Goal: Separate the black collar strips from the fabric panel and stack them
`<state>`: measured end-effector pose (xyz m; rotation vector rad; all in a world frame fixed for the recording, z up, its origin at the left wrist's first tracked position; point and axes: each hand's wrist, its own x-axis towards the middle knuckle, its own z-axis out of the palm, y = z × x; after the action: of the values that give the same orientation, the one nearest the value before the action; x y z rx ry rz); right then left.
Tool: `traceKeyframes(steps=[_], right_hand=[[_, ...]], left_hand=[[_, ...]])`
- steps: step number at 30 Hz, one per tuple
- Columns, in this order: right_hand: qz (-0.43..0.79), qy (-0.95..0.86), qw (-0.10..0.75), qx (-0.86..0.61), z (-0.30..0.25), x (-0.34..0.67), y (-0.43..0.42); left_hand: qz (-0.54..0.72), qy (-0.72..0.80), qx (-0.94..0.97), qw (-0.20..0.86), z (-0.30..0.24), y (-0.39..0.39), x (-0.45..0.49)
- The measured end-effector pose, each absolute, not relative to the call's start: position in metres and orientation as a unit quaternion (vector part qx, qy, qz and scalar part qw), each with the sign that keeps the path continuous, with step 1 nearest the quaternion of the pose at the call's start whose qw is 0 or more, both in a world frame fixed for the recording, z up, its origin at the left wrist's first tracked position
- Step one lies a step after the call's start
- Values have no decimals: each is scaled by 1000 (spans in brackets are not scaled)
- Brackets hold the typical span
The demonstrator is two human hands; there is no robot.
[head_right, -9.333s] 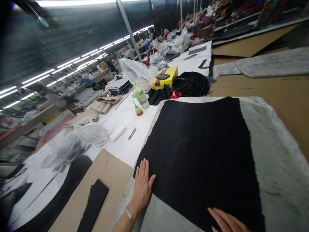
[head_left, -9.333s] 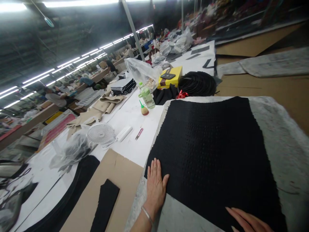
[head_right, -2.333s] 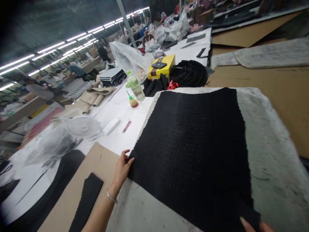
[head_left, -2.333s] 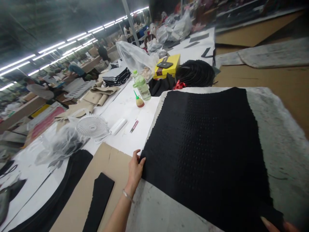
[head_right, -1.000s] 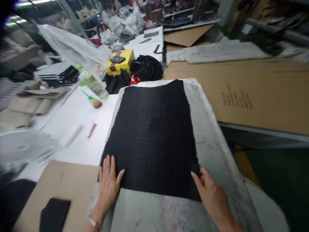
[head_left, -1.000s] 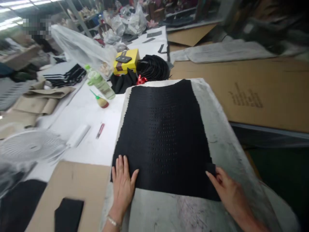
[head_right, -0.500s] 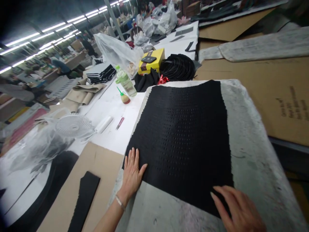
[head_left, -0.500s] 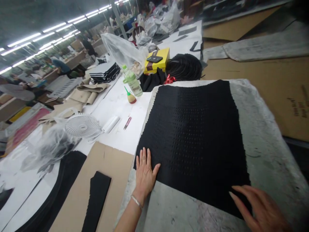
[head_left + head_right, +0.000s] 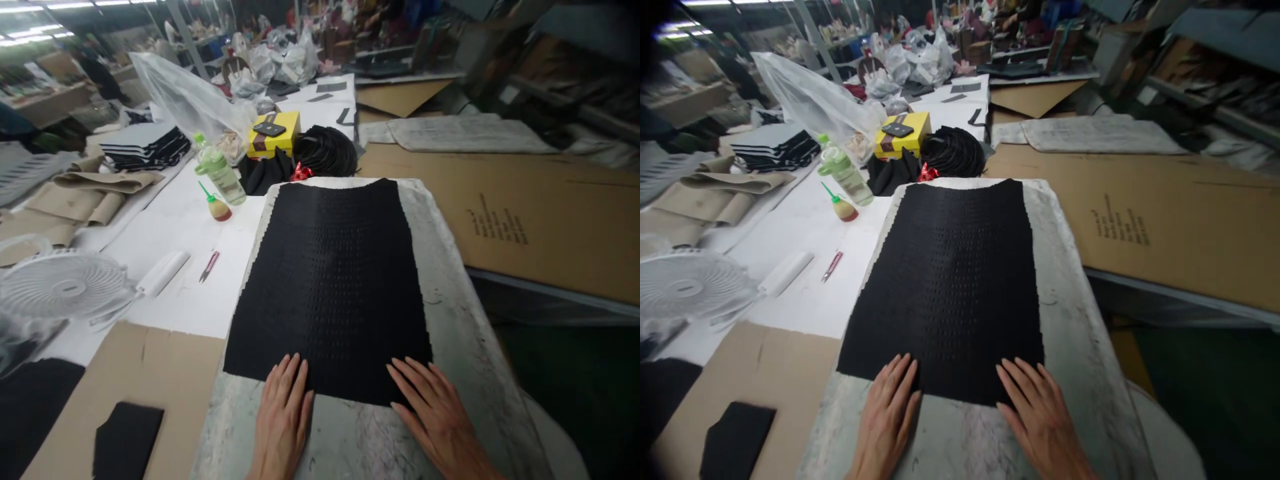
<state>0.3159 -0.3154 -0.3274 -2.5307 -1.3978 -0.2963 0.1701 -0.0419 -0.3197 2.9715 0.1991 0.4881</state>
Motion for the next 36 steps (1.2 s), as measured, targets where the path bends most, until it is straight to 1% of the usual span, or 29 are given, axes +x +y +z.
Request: traceKeyframes(steps=[3, 9, 18, 22, 36], right_hand=[[-89, -469, 100, -873, -332, 314, -319], [-82, -456, 101, -881, -337, 315, -319], [-70, -431, 63, -898, -334, 318, -320], [-69, -425, 56, -901, -335, 322, -321], [-63, -426, 73, -900, -339, 328, -323]], left_hand=[[164, 62, 983, 51, -326, -49, 171], [170, 65, 982, 50, -328, -50, 177], [207, 34, 977, 45, -337, -47, 184], [199, 24, 979, 33, -343, -45, 185], [194, 52, 979, 44, -346, -48, 182]])
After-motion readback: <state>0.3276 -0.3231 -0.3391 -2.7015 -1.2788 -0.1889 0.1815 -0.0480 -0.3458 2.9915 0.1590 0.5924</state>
